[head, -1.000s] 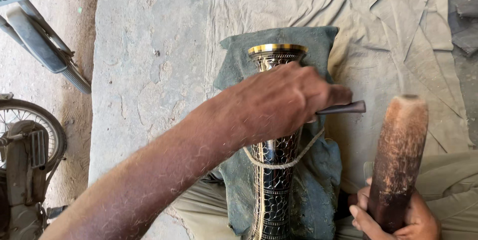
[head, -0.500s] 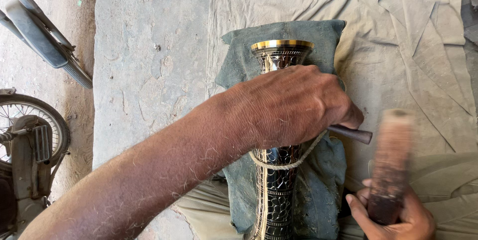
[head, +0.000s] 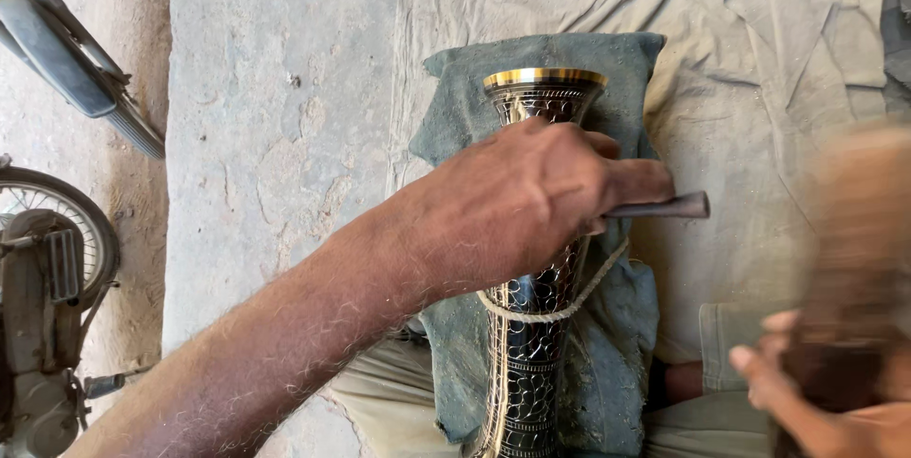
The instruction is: The person sits on the floor and uses a chisel and wooden mallet to engrave decorative patterns into a metal vase. The vase is wrapped with a rope and placed on a cloth for stability. The person repeatedly strikes the chisel to create intricate designs on the vase surface.
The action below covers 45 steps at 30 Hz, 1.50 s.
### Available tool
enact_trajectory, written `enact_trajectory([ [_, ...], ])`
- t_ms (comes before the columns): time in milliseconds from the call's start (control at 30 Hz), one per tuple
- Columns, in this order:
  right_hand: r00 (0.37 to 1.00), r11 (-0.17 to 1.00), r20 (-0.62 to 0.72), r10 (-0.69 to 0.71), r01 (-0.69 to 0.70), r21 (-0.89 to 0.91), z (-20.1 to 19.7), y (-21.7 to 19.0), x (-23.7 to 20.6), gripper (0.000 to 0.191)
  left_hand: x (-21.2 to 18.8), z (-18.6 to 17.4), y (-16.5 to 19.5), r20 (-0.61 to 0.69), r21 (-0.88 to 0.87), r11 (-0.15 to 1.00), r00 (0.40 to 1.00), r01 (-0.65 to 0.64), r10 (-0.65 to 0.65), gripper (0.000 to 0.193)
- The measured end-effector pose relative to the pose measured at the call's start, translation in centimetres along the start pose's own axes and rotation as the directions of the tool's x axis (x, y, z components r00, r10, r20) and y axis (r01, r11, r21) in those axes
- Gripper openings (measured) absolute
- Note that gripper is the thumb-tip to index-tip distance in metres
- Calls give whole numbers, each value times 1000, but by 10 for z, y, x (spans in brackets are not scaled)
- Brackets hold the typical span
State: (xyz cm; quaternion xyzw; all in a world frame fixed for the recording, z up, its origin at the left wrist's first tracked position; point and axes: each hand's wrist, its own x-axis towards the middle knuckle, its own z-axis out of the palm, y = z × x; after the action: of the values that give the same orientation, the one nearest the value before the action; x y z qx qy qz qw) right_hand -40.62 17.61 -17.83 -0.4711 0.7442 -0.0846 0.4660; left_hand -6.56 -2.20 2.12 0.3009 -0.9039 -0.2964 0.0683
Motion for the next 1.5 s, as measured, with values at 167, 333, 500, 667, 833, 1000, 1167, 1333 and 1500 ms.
enact_trajectory([
  [167,958,953,1,-287,286,-98,-60,-37,11,23,-18,4,2,-188,-32,999,982,-3,-3,29],
  [333,926,865,42,-375,366,-343,-80,-79,56,22,-39,5,11,-458,-59,997,889,-49,17,35],
  [500,898,796,82,-432,422,-434,-105,-104,96,22,-45,18,14,-473,-202,970,854,135,-217,35],
  [667,900,775,110,-421,420,-472,-115,-127,117,23,-56,37,21,-579,-298,938,748,176,-324,38],
  [833,903,773,110,-415,414,-481,-124,-125,130,25,-55,49,22,-626,-441,878,638,183,-448,37],
  [1000,904,783,114,-412,415,-463,-129,-114,129,27,-55,38,19,-614,-342,937,738,72,-281,36],
  [1167,900,855,165,-403,435,-284,-116,-107,74,29,-27,12,5,-387,-97,989,920,-109,64,30],
  [1333,891,930,284,-355,305,207,-68,-85,4,32,2,-2,8,234,121,960,932,254,-276,37],
  [1500,961,896,-47,-271,270,352,-14,-63,-35,56,8,-8,13,42,-13,998,997,60,-59,45],
])
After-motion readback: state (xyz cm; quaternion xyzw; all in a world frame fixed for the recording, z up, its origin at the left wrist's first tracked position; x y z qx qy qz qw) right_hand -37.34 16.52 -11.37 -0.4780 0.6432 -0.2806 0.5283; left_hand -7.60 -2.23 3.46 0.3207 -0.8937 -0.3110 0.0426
